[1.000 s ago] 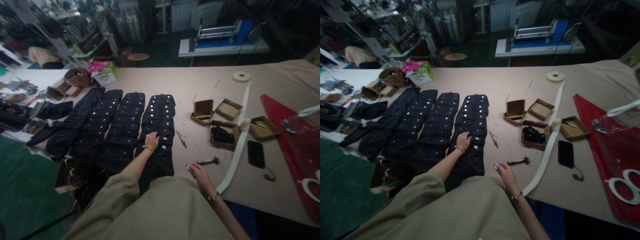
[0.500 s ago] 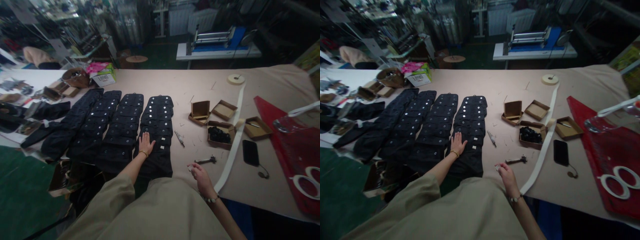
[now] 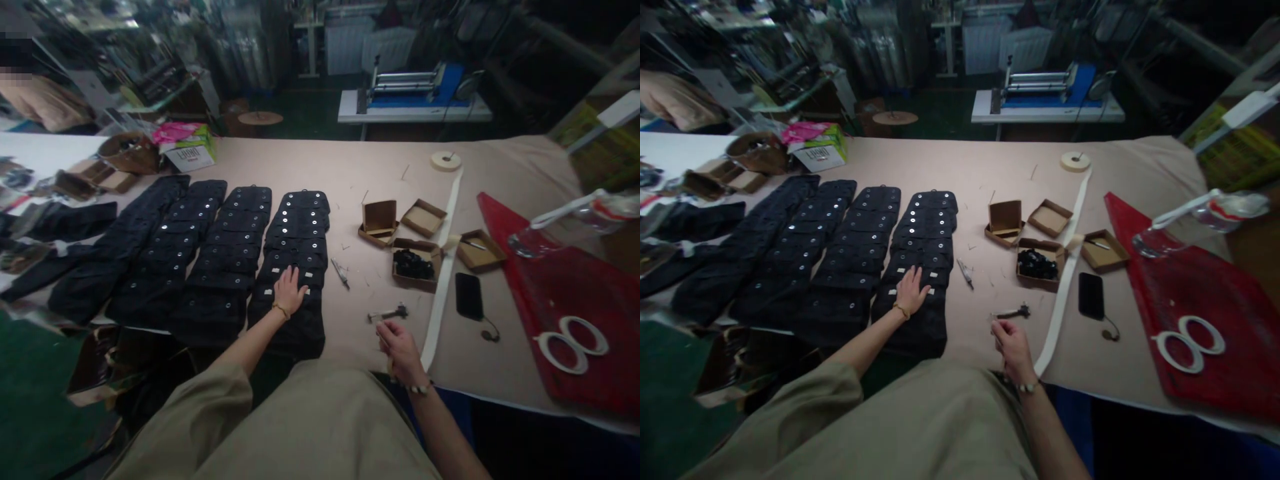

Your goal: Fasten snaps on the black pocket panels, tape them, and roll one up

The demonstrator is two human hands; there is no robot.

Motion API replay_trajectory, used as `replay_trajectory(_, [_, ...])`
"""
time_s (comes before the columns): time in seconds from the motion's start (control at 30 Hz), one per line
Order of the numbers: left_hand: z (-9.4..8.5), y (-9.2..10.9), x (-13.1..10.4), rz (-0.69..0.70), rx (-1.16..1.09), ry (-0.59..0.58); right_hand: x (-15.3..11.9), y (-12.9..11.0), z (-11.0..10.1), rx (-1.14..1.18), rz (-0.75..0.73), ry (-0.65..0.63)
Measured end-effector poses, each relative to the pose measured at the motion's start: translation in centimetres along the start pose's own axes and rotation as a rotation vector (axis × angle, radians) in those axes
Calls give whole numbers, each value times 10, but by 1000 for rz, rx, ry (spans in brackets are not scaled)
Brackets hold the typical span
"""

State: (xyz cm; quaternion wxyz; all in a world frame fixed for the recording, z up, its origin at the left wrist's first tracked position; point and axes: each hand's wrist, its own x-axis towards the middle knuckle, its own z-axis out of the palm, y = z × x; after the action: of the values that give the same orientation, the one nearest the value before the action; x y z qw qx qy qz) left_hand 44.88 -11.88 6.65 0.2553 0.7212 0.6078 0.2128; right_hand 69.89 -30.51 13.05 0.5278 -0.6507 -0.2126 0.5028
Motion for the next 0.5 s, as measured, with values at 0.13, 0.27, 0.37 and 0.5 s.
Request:
replay_trajectory(0.13, [29, 97, -68, 313, -462, -347, 4, 2, -23, -206, -138, -109])
replay_trajectory(0.27, [52, 159, -119, 257, -674, -348, 0, -9, -60, -452, -331, -248])
replay_trajectory(0.37, [61, 179, -141, 185, -702, -313, -1, -16, -87, -566, -380, -422])
replay_trajectory(0.5, [66, 193, -165, 184, -560, -225, -1, -20, -105, -690, -392, -620])
